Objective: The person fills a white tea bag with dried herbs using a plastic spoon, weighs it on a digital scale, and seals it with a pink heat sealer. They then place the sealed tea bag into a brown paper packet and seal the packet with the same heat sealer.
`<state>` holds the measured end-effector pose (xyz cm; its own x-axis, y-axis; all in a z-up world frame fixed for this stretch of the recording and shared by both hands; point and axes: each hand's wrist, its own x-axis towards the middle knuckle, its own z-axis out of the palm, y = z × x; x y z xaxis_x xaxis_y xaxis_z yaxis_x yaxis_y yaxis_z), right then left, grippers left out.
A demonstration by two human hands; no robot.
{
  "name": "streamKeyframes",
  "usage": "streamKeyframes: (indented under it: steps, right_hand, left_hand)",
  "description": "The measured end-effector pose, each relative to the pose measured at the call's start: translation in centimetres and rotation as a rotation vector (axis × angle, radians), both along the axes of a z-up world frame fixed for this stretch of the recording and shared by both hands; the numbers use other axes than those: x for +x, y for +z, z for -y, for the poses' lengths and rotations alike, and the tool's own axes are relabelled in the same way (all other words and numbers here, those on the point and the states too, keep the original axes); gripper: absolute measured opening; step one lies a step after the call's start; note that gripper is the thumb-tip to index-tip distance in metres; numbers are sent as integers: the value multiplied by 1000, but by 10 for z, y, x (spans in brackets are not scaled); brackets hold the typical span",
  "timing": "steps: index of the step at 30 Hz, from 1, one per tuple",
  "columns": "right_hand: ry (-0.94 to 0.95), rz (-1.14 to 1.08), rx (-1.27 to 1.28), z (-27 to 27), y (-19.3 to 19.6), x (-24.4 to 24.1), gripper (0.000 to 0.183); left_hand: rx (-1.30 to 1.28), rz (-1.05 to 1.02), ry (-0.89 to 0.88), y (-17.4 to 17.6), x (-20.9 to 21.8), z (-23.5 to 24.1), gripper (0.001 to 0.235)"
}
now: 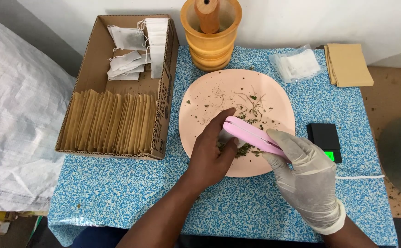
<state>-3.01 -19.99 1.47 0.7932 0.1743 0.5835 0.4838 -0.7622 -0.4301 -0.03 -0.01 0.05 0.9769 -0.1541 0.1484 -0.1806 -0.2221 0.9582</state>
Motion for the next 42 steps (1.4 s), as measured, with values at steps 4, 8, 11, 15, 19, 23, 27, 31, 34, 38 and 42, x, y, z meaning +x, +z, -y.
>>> streamKeyframes:
  steps: [4,8,11,15,19,23,27,31,34,38,42]
  right_hand:
    - [4,-1,6,1,-2,0,38]
    - [4,6,7,0,-1,0,38]
    - [9,2,16,0,-2,1,38]
    - [9,7,18,1,-2,1,39]
    - [23,-11,24,0,-1,1,38]
    - [9,-5,16,0,-1,1,38]
    - [3,-10,12,0,-1,1,38]
    - [3,-17,25,0,-1,0,38]
    - [2,-3,13,0,-1,1,38]
    - [12,0,20,-1,0,1,38]
    - [-5,17,-2,0,-2,1,37]
  left_hand:
    - [-5,24,-7,-2,1,0,55]
    - [-13,7,-6,-2,0,0,55]
    - [-7,6,-4,-1,1,0,55]
    - [-18,5,-9,2,-1,0,54]
    - [-18,-8,-1,-1,0,0,55]
    - [-2,14,1,-1,0,0,55]
    - [-3,-10,5,-1,1,0,55]
    - [-14,-4,-3,-2,1,0,55]
    - [-3,11,3,-3,2,0,56]
    - [7,-19,-2,0,1,0,56]
    - [-14,-1,-11,-1,1,0,55]
